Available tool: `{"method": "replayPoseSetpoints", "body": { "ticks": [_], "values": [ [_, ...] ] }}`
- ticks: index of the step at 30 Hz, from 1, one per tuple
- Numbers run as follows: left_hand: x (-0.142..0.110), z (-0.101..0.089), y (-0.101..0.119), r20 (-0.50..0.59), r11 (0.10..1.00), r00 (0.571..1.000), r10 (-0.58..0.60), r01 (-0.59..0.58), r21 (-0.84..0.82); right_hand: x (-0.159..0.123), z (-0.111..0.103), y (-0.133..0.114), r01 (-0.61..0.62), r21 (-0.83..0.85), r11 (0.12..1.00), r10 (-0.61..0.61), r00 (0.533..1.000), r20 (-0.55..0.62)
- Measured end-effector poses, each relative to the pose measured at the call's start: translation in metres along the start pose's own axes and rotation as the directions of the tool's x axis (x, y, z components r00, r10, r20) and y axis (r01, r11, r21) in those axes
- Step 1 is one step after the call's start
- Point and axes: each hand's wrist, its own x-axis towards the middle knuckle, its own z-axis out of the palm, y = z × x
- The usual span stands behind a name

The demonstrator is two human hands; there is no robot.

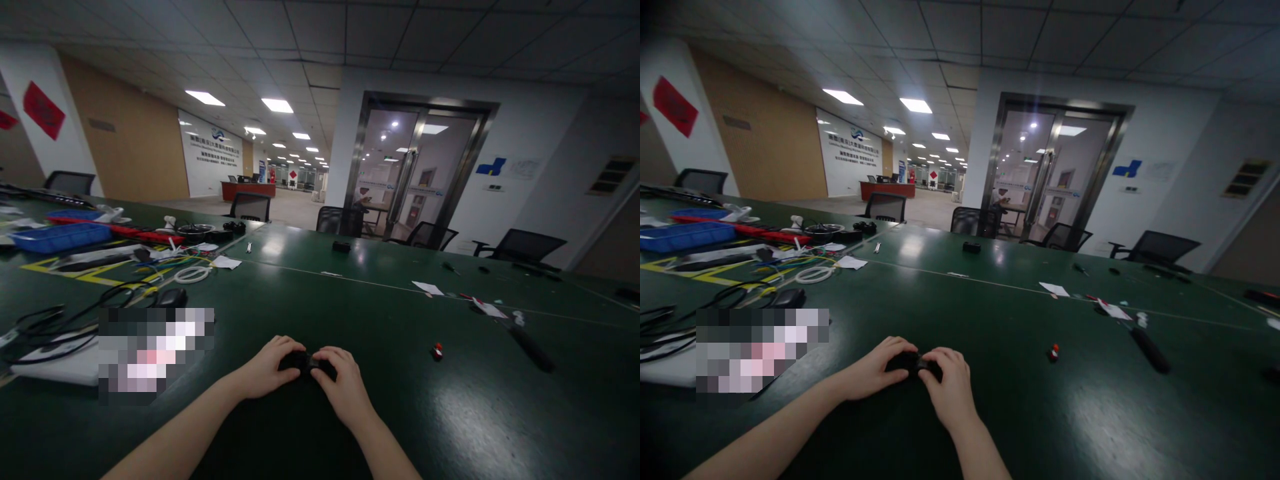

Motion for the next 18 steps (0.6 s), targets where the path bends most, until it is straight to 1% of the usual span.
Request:
{"method": "replayPoseSetpoints", "body": {
  "ticks": [4, 11, 18],
  "values": [
    [0.001, 0.001, 0.000, -0.009, 1.000, 1.000, 0.016, -0.016, -0.001, 0.002, -0.005, 0.002, 0.022, 0.077, 0.997, -0.016, 0.996, -0.084],
    [0.001, 0.000, 0.003, -0.006, 1.000, 1.000, 0.015, -0.015, 0.008, 0.004, -0.015, 0.004, 0.027, 0.116, 0.993, -0.003, 0.980, -0.200],
    [-0.001, -0.001, 0.005, 0.004, 1.000, 1.000, 0.007, -0.007, 0.003, 0.000, -0.024, 0.004, -0.035, 0.195, 0.980, 0.090, 0.956, -0.280]
  ]
}}
